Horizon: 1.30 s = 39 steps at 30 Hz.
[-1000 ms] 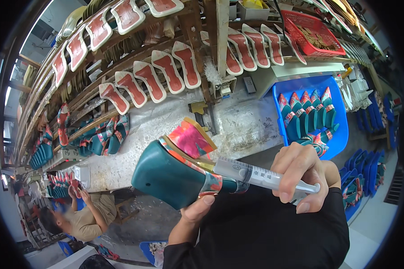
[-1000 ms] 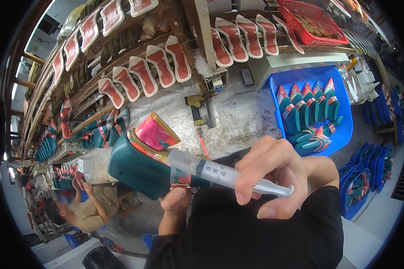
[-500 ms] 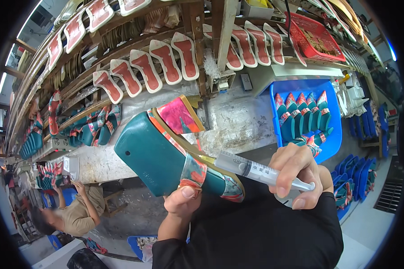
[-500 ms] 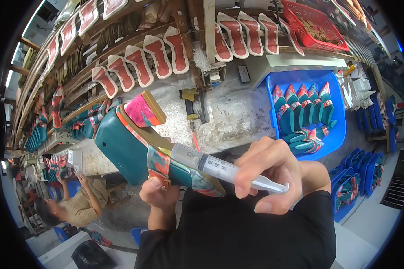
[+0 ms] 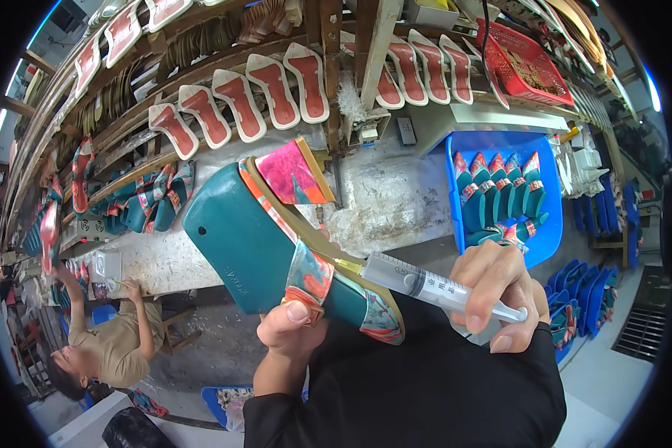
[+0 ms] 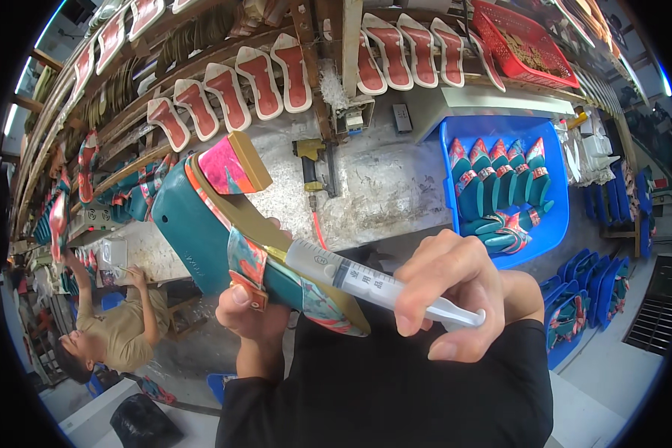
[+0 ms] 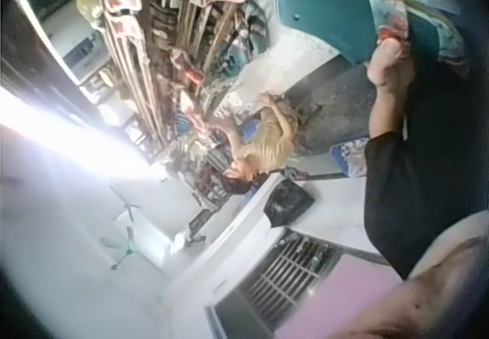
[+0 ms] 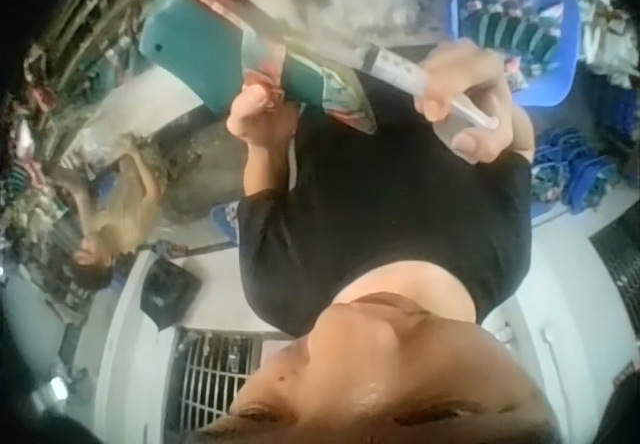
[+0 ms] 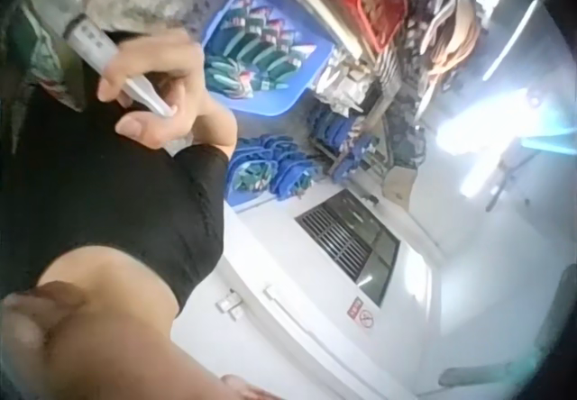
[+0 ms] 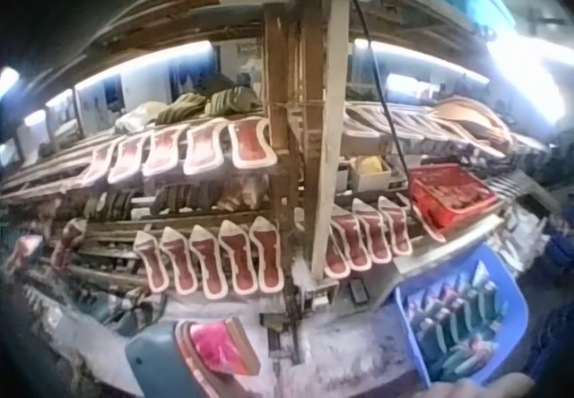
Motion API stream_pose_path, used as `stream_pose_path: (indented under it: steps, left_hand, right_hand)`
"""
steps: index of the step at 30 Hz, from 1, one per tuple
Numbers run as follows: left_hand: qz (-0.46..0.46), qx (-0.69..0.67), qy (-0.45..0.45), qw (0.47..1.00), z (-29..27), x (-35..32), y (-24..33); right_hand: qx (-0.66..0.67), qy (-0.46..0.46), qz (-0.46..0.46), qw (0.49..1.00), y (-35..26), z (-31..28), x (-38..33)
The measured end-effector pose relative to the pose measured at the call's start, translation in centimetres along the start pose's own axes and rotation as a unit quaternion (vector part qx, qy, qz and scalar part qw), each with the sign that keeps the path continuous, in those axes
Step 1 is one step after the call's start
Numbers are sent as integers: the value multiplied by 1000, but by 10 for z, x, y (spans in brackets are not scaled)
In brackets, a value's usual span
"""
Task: The person applies liquid along the edges of shoes using a syringe and places the shoes into a plastic bin.
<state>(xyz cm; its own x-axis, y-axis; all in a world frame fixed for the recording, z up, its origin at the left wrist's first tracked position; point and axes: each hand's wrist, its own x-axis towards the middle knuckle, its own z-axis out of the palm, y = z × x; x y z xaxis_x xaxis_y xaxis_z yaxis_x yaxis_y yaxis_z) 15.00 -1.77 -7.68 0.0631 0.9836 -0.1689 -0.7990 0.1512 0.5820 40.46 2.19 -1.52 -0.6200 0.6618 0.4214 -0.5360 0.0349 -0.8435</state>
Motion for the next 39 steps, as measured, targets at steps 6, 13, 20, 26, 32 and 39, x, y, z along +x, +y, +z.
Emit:
stream_pose_path:
  steps: [6,13,20,26,32,39]
  left_hand:
    - [-3,-13,-15,1000,3,2,6]
    - [4,-28,-33,999,2,0,7]
    - [21,-24,-36,999,1,0,7]
    - [54,-32,-50,997,-3,4,14]
    - [78,-1,-24,997,-9,2,21]
    - [129,-47,-25,990,-16,7,26]
  right_hand:
    - [10,9,6,1000,-2,2,-9]
    - [4,0,10,1000,-6,6,-10]
    - [6,-6,14,1000,-10,3,-14]
    - [19,-20,29,999,-15,-1,-15]
    - [25,-29,44,998,-18,-3,-13]
    - [2,-39,43,998,-17,-1,-15]
